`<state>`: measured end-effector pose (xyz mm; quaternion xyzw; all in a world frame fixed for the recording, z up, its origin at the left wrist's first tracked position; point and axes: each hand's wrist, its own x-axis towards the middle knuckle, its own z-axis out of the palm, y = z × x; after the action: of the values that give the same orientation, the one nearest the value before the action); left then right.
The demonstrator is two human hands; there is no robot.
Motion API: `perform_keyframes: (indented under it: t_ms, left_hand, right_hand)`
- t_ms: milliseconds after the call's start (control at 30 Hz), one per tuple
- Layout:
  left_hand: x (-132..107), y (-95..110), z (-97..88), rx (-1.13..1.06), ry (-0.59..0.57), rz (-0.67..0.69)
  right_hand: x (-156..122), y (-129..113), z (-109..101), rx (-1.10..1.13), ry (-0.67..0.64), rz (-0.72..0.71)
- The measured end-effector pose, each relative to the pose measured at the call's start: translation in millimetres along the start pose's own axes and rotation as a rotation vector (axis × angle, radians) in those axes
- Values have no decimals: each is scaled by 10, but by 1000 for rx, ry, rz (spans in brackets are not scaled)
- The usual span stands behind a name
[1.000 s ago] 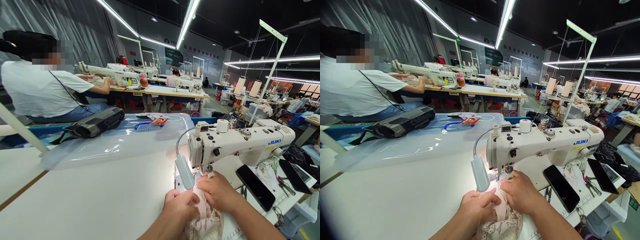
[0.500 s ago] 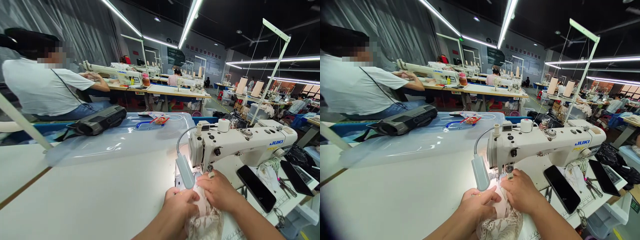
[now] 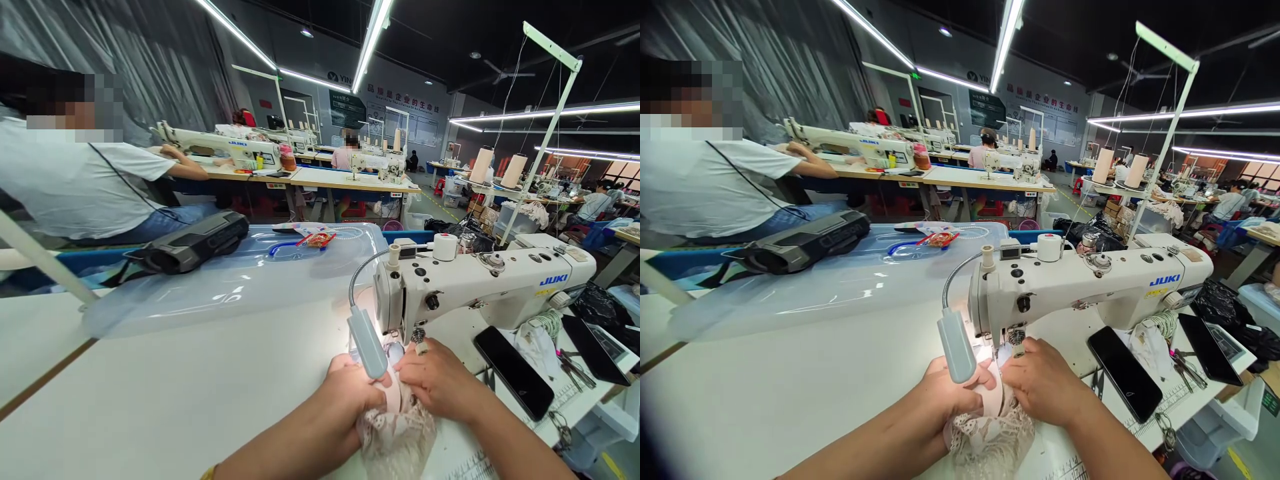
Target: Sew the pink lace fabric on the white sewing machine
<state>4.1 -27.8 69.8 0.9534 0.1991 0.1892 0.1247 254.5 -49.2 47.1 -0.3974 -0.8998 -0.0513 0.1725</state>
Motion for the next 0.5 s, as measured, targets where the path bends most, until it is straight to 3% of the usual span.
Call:
perform_keyframes:
  t_ms: [267,500]
  left_hand:
    - [18,13,-112,28,-30,14]
    - [-6,-5,-89,11,-29,4]
  right_hand:
    - [-5,4,0,11,-21,12]
    - [-10,3,8,19,-9,21]
